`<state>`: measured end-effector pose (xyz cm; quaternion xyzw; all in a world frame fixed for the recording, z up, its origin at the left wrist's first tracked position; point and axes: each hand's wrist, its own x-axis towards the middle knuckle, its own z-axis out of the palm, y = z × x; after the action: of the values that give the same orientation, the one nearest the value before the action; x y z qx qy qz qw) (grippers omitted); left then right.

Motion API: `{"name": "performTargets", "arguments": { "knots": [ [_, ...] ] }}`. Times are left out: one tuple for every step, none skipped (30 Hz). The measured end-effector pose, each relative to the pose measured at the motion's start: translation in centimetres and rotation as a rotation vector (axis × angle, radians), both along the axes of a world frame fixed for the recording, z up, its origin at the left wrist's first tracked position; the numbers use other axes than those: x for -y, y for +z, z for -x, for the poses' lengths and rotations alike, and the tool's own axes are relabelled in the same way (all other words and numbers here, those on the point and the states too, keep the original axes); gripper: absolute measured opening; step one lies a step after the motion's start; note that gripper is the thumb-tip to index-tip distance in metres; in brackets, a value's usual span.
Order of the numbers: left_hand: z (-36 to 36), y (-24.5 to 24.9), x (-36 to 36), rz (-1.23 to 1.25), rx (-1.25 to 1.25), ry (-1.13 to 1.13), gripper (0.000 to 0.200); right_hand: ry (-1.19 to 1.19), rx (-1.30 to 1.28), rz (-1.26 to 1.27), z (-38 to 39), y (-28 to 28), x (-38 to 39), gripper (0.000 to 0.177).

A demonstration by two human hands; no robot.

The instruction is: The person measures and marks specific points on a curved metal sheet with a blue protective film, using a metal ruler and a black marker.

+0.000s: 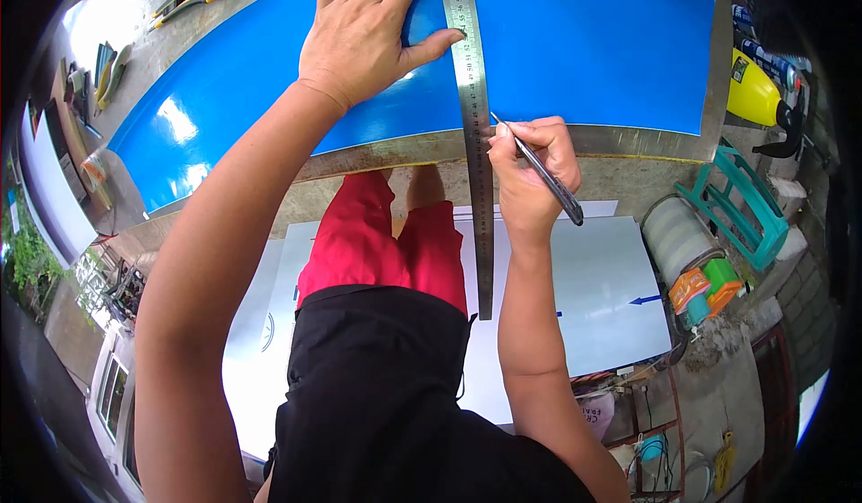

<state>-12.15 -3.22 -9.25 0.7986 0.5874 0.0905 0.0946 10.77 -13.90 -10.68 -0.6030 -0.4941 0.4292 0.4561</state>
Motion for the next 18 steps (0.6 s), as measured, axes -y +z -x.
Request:
{"name": "performTargets", "arguments": {
  "knots": [
    [0.0, 0.04, -0.01, 0.0, -0.003, 0.0, 0.084, 0.004, 0.004, 0.003, -0.05, -0.01, 0.03, 0.02],
    [-0.02, 0.06, -0.02, 0.0, -0.003, -0.001, 0.084, 0.008, 0.009, 0.006, -0.1, -0.01, 0.03, 0.02],
    [-0.04, 0.06, -0.03, -0.001, -0.003, -0.001, 0.084, 0.008, 0.009, 0.005, -0.09, -0.01, 0.02, 0.02],
    [-0.04, 0.07, -0.03, -0.002, -0.004, -0.001, 0.084, 0.003, 0.0, 0.003, -0.05, 0.0, 0.02, 0.02],
    [-0.04, 0.08, -0.03, -0.002, -0.004, -0.002, 0.084, -0.001, -0.009, 0.0, -0.03, 0.0, 0.02, 0.021],
    [-0.01, 0.08, -0.01, -0.001, -0.001, 0.0, 0.084, -0.001, -0.009, 0.0, -0.01, -0.04, 0.03, 0.021],
    [-0.01, 0.07, -0.01, 0.001, 0.003, 0.001, 0.084, 0.0, -0.006, -0.008, -0.01, -0.12, 0.05, 0.021],
    [0.0, 0.05, 0.0, 0.001, 0.002, 0.001, 0.084, 0.0, -0.003, -0.017, 0.0, -0.17, 0.08, 0.021],
    [0.0, 0.02, 0.0, -0.002, -0.001, 0.001, 0.084, 0.0, -0.004, -0.016, 0.01, -0.15, 0.08, 0.021],
    [0.0, -0.01, 0.01, -0.005, -0.003, 0.0, 0.084, 0.007, 0.005, -0.019, -0.01, -0.11, 0.05, 0.021],
    [0.0, -0.04, 0.02, -0.005, -0.004, 0.0, 0.084, 0.013, 0.015, -0.023, -0.02, -0.05, 0.01, 0.021],
    [-0.02, -0.07, 0.02, -0.005, 0.001, 0.001, 0.084, 0.013, 0.014, -0.022, -0.05, 0.05, -0.05, 0.021],
    [-0.02, -0.08, 0.03, -0.005, 0.005, 0.002, 0.084, 0.023, 0.038, -0.026, -0.08, 0.18, -0.11, 0.021],
    [0.0, -0.09, 0.04, -0.006, 0.005, 0.002, 0.084, 0.032, 0.063, -0.03, -0.09, 0.24, -0.13, 0.021],
    [0.01, -0.06, 0.06, -0.005, 0.002, 0.001, 0.084, 0.032, 0.062, -0.03, -0.09, 0.18, -0.1, 0.021],
    [0.01, -0.04, 0.07, -0.005, 0.0, 0.0, 0.084, 0.029, 0.047, -0.033, -0.09, 0.05, -0.06, 0.021],
    [0.0, -0.03, 0.06, -0.005, -0.001, 0.0, 0.084, 0.026, 0.031, -0.036, -0.08, -0.02, -0.03, 0.021],
    [0.0, -0.05, 0.05, 0.001, 0.0, 0.003, 0.084, 0.026, 0.03, -0.036, -0.05, 0.01, -0.04, 0.021]
  ]
}}
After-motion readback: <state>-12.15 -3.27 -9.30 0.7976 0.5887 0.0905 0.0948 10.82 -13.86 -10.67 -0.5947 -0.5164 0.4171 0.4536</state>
